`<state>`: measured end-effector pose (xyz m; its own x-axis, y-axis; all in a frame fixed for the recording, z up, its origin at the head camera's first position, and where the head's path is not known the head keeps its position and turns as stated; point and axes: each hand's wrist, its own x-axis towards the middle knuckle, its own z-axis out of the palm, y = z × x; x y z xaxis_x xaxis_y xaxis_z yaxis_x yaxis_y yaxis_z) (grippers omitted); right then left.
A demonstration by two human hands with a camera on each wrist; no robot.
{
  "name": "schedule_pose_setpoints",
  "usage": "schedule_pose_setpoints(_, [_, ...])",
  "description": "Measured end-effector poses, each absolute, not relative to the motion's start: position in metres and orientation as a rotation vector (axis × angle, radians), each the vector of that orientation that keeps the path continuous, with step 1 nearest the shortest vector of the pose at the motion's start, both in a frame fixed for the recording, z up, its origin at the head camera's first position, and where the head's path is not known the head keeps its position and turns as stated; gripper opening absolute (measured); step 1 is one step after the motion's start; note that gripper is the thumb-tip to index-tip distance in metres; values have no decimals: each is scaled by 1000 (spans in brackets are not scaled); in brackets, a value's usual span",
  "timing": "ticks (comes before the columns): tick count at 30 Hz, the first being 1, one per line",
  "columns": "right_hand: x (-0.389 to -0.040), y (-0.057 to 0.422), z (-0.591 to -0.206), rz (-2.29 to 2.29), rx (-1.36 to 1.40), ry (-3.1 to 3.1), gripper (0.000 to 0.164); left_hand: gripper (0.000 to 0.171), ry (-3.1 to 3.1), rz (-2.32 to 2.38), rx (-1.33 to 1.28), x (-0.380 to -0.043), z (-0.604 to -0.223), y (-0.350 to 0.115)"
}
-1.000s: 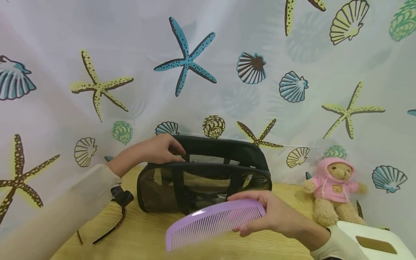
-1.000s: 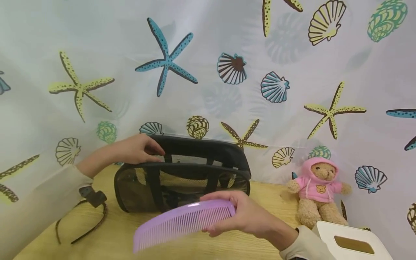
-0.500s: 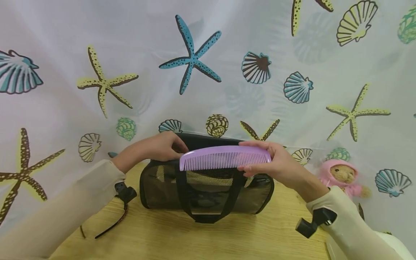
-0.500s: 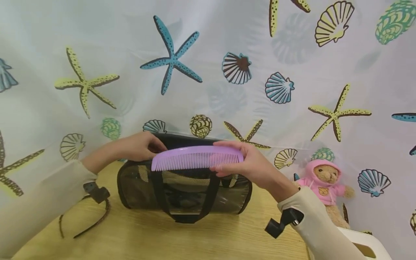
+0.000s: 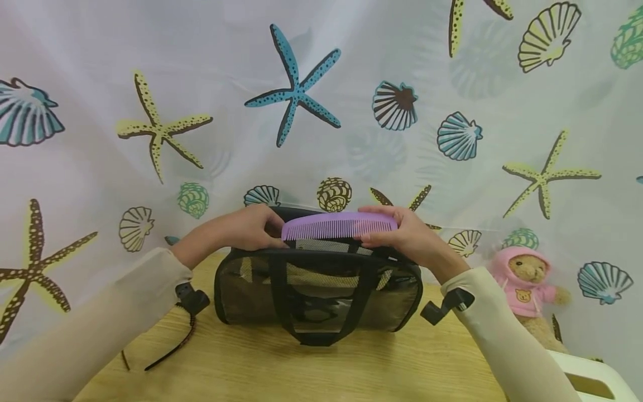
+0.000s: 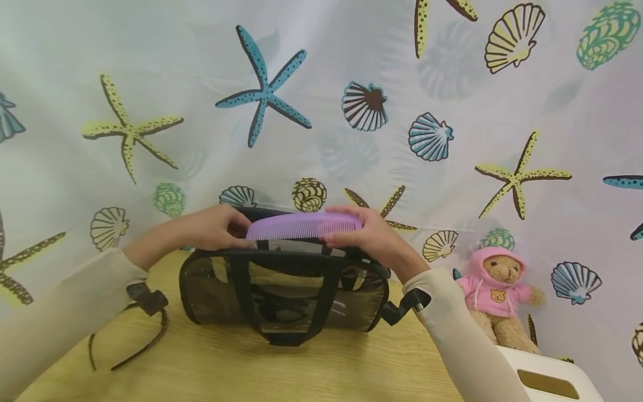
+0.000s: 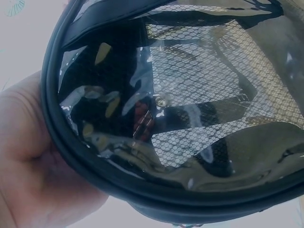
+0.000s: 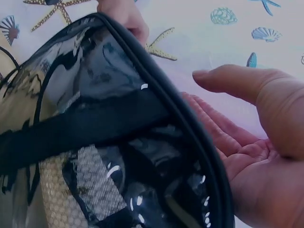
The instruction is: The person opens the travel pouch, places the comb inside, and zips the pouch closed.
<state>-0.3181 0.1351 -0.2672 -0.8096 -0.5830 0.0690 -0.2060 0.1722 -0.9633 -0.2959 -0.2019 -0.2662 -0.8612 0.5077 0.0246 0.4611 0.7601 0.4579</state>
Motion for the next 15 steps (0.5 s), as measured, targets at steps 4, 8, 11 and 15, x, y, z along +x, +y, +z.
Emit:
schedule_pose_setpoints(4, [-323, 137, -273, -1675, -746, 2139, 63, 25, 2867, 698, 776, -294, -265, -199])
schedule_pose_setpoints(8, [-326, 138, -278, -1682, -738, 2123, 64, 32, 2866, 698, 744, -293, -264, -198])
schedule_pose_setpoints(11, [-328, 137, -282, -1674, -735, 2112, 64, 33, 2870, 692, 733, -293, -265, -199])
schedule_pose_setpoints(15, [-329, 137, -285, -1660, -743, 2113, 64, 32, 2880, 689, 740, -294, -267, -200])
